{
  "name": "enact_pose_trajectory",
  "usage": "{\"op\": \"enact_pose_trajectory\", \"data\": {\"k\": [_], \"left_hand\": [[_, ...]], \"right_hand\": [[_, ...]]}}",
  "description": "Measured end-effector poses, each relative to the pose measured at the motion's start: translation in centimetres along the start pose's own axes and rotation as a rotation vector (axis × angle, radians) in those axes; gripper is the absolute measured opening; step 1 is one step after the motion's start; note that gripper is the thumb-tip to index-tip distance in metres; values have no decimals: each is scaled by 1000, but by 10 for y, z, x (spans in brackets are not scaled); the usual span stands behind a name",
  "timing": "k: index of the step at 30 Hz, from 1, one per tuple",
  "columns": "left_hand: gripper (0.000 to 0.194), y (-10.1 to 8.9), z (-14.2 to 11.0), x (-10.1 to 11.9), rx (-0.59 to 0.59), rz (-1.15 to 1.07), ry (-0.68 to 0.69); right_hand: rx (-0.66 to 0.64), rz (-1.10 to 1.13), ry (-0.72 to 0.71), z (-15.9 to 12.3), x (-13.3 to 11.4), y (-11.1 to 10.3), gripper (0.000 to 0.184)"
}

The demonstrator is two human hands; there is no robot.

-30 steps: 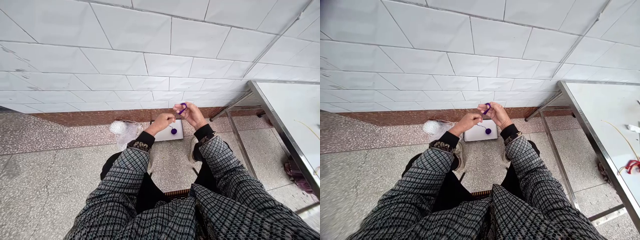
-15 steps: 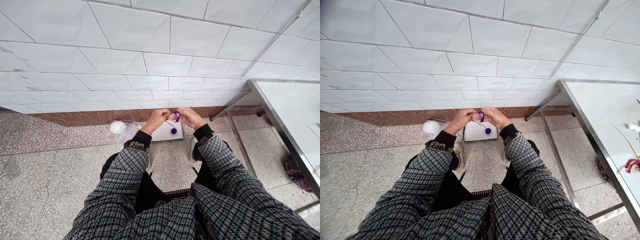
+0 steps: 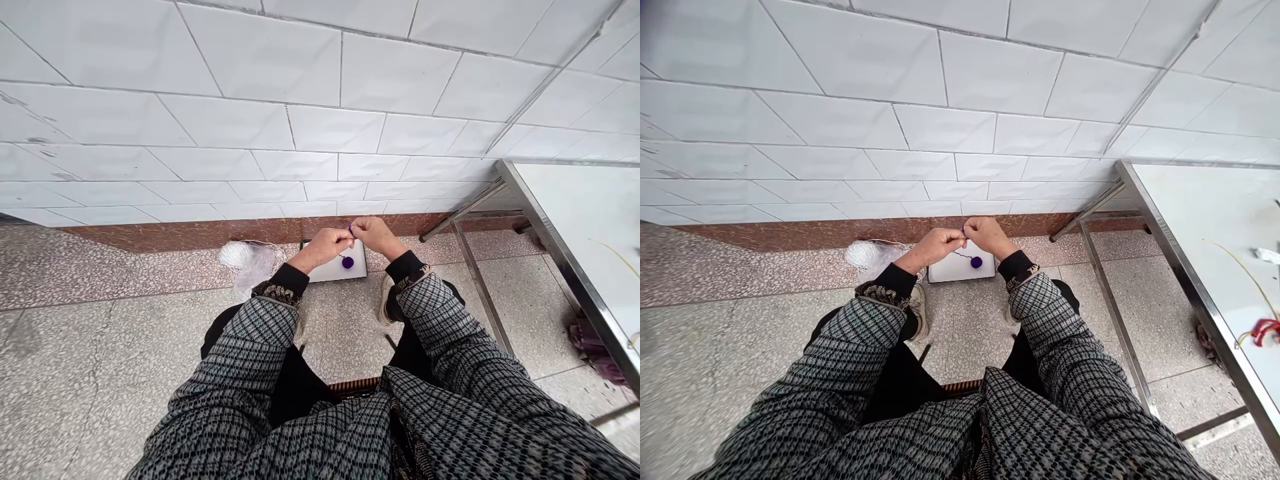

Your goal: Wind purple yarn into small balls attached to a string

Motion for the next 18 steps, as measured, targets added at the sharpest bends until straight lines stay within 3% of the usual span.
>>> {"op": "enact_pose_trajectory", "data": {"k": [2, 4, 9, 13, 18], "left_hand": [[23, -7, 0, -3, 56, 2, -15], [23, -12, 0, -8, 103, -20, -28], [28, -17, 3, -20, 186, -119, -74], [29, -11, 5, -23, 182, -133, -113], [25, 4, 5, -13, 36, -79, -102]], "right_hand": [[-62, -37, 6, -1, -1, 1, 21], [-147, 77, 42, -3, -2, 4, 23], [-288, 720, 193, -11, -5, 9, 21], [-228, 968, 155, -10, -8, 5, 35], [-43, 982, 35, -4, -7, -1, 34]]}}
Point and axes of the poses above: each hand's wrist, its own z-axis towards the middle knuckle, its own y-axis out of the palm, x = y × z, the point moved 4 cm from there along z, towards the middle knuckle, and after that the axes turned 11 degrees about z, right-handed, at the moved point
